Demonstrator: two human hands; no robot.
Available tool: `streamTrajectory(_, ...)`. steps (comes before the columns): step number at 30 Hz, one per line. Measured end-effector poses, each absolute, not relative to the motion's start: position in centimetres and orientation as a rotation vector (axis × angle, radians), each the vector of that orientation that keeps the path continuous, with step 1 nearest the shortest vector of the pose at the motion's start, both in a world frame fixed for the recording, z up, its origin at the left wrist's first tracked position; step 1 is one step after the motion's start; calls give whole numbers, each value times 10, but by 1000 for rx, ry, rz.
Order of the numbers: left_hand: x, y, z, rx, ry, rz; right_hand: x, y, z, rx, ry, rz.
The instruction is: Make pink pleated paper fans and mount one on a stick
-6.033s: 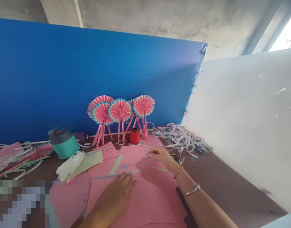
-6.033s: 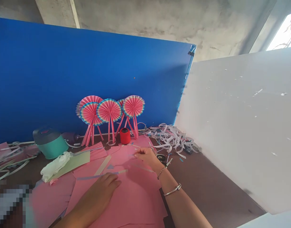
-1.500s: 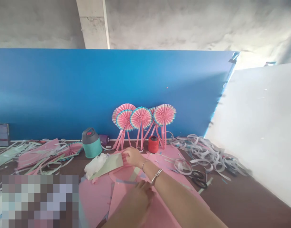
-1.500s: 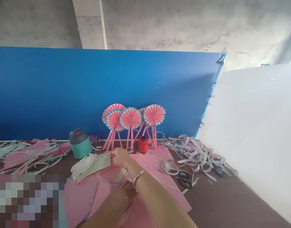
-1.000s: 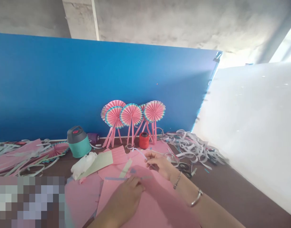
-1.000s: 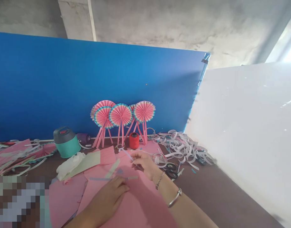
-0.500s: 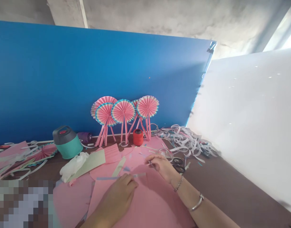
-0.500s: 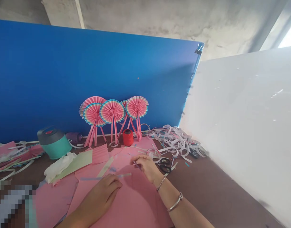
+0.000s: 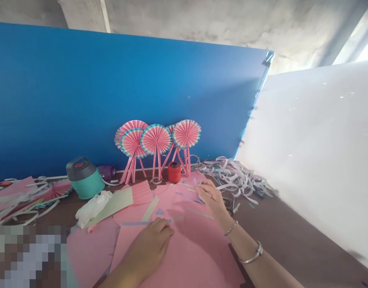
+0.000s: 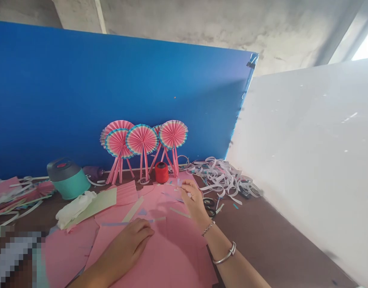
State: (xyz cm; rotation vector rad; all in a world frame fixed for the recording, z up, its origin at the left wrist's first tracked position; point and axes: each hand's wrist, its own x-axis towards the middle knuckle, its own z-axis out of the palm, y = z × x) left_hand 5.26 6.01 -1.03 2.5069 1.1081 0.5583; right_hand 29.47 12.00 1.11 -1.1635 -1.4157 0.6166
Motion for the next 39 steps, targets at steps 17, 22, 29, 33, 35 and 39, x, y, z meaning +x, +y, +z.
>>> streamTrajectory(17, 53, 59, -5, 2514, 1146, 543, 262, 105, 8, -1253, -2283, 621)
streamTrajectory(22, 54, 59, -5, 2517, 1151, 544, 257, 110, -7, -1301, -2435, 451)
streamTrajectory(29, 55, 58, -3, 2484, 1173, 539, 260, 113, -12, -1327, -2474, 437)
streamTrajectory(33, 54, 57, -3, 2490, 1181, 533, 259, 114, -13, -1341, -2496, 405)
streamTrajectory(35, 54, 57, -3, 2498, 1194, 527, 259, 114, -13, -1335, -2501, 399)
streamTrajectory(39, 54, 58, -4, 2522, 1192, 529, 259, 113, -11, -1330, -2504, 389)
